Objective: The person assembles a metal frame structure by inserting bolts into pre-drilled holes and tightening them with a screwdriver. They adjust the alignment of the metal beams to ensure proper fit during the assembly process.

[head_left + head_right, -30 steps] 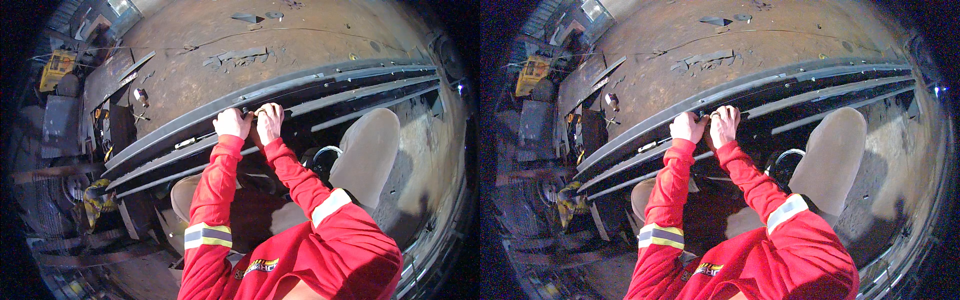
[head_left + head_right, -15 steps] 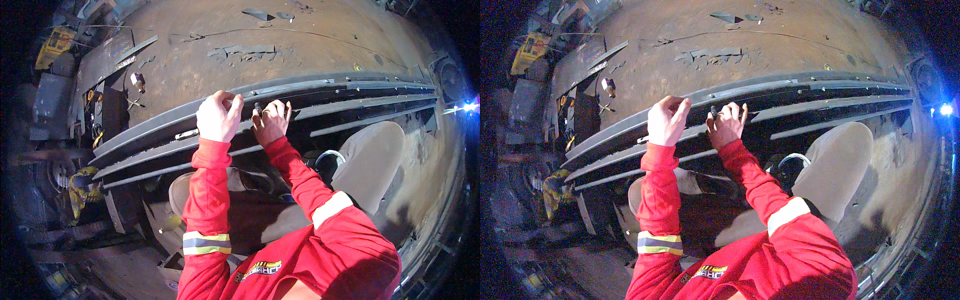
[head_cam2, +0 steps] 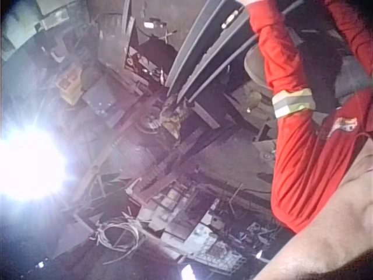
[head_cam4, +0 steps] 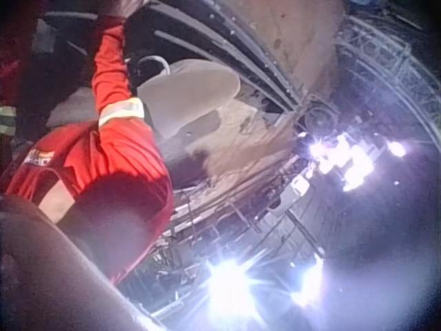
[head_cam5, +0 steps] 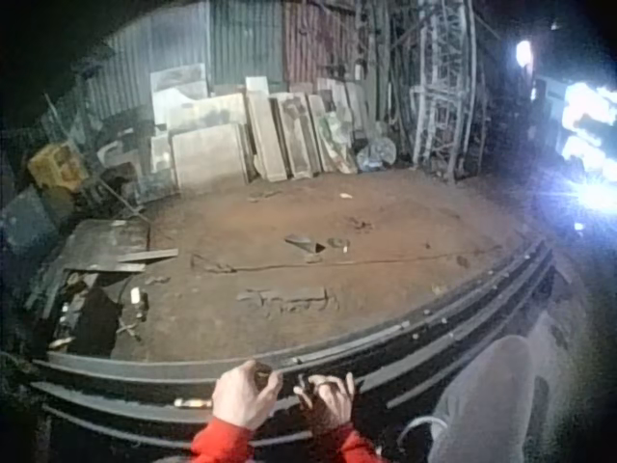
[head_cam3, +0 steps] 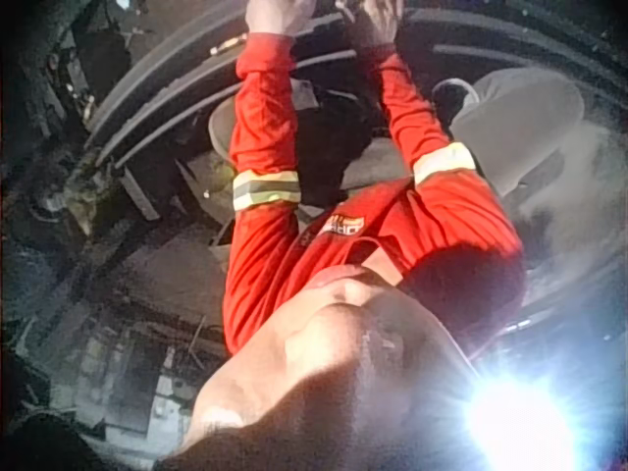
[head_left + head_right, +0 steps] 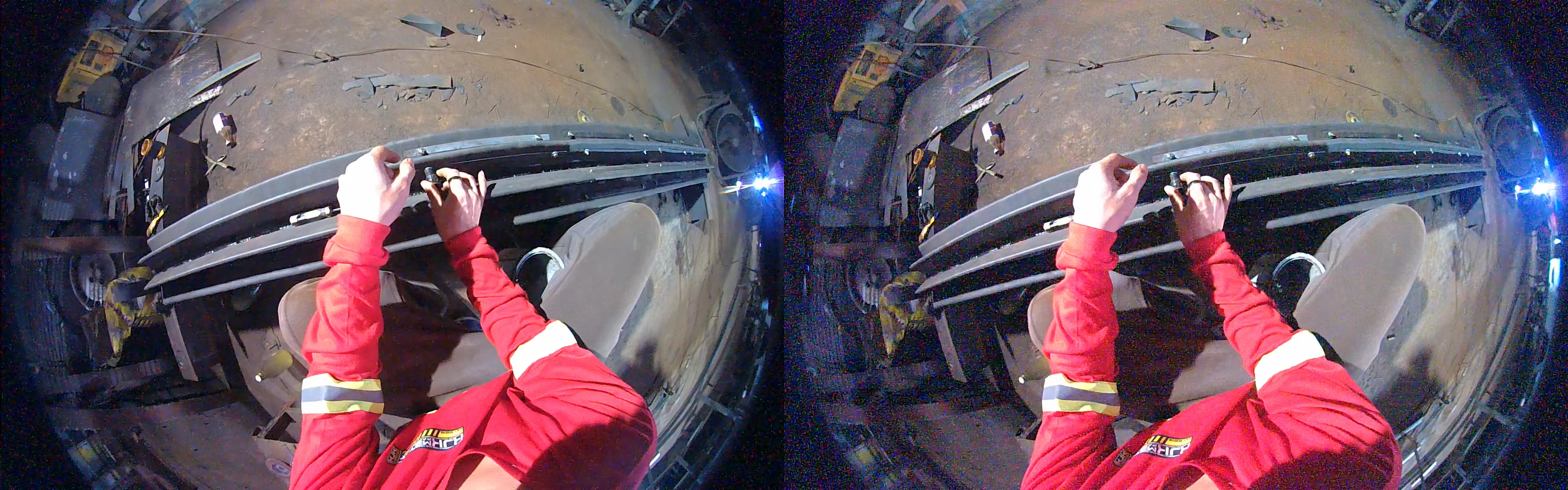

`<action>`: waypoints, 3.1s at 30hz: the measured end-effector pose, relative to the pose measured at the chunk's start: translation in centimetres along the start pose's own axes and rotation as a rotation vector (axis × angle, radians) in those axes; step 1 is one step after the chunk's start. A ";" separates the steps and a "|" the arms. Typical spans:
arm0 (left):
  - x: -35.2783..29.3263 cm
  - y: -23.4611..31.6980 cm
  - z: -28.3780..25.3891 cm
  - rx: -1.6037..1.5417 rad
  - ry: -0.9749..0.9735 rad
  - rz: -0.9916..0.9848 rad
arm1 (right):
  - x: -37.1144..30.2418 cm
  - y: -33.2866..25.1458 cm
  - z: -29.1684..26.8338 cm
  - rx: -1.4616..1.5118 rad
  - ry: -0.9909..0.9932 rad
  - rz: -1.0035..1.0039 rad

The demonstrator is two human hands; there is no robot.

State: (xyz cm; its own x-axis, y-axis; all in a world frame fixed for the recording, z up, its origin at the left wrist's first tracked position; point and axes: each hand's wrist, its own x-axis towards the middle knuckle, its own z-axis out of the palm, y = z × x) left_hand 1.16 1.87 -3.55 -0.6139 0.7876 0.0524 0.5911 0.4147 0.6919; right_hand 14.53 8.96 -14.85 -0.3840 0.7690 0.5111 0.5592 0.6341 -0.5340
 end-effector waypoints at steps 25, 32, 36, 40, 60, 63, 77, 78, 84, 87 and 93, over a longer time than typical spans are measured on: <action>0.0 -0.1 0.4 0.002 -0.002 0.047 | 0.8 0.4 -0.8 -0.218 -0.037 -0.101; -0.1 -0.5 0.8 0.038 0.009 0.078 | 1.2 -0.3 -0.7 -0.218 -0.110 -0.066; -0.3 -0.3 0.8 0.042 0.013 0.092 | 1.4 -0.7 -0.4 -0.237 -0.042 -0.148; -0.3 -0.3 1.0 0.057 0.011 0.102 | 1.2 -0.2 0.2 -0.205 -0.041 -0.128; 1.9 -5.1 9.5 -0.002 -0.473 -0.147 | 4.0 -0.1 -1.1 -0.155 -0.605 0.392; 1.9 -4.7 9.5 -0.022 -0.487 -0.089 | 3.7 0.8 -1.6 -0.100 -0.633 0.333; 2.3 -4.4 9.7 -0.061 -0.453 -0.238 | -0.1 -0.3 -0.6 -0.247 -0.076 0.038; 2.3 -4.2 9.7 -0.027 -0.454 -0.264 | -0.2 0.0 -0.1 -0.272 -0.038 0.021; 1.4 -2.8 8.8 0.127 -0.386 -0.283 | -0.9 -0.1 0.3 -0.229 -0.073 0.004; 1.1 -1.7 8.9 0.193 -0.342 -0.246 | -0.5 -0.8 0.6 -0.167 -0.038 0.043; 1.4 -3.1 9.2 0.156 -0.277 -0.211 | -0.8 -0.3 1.3 -0.227 -0.099 0.056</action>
State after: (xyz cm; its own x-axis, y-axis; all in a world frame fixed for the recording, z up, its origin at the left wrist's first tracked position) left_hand 3.32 5.89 -12.25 -0.5787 0.7619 -0.2911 0.5523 0.6287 0.5475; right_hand 13.68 8.23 -15.98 -0.4114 0.8136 0.4109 0.7277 0.5646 -0.3894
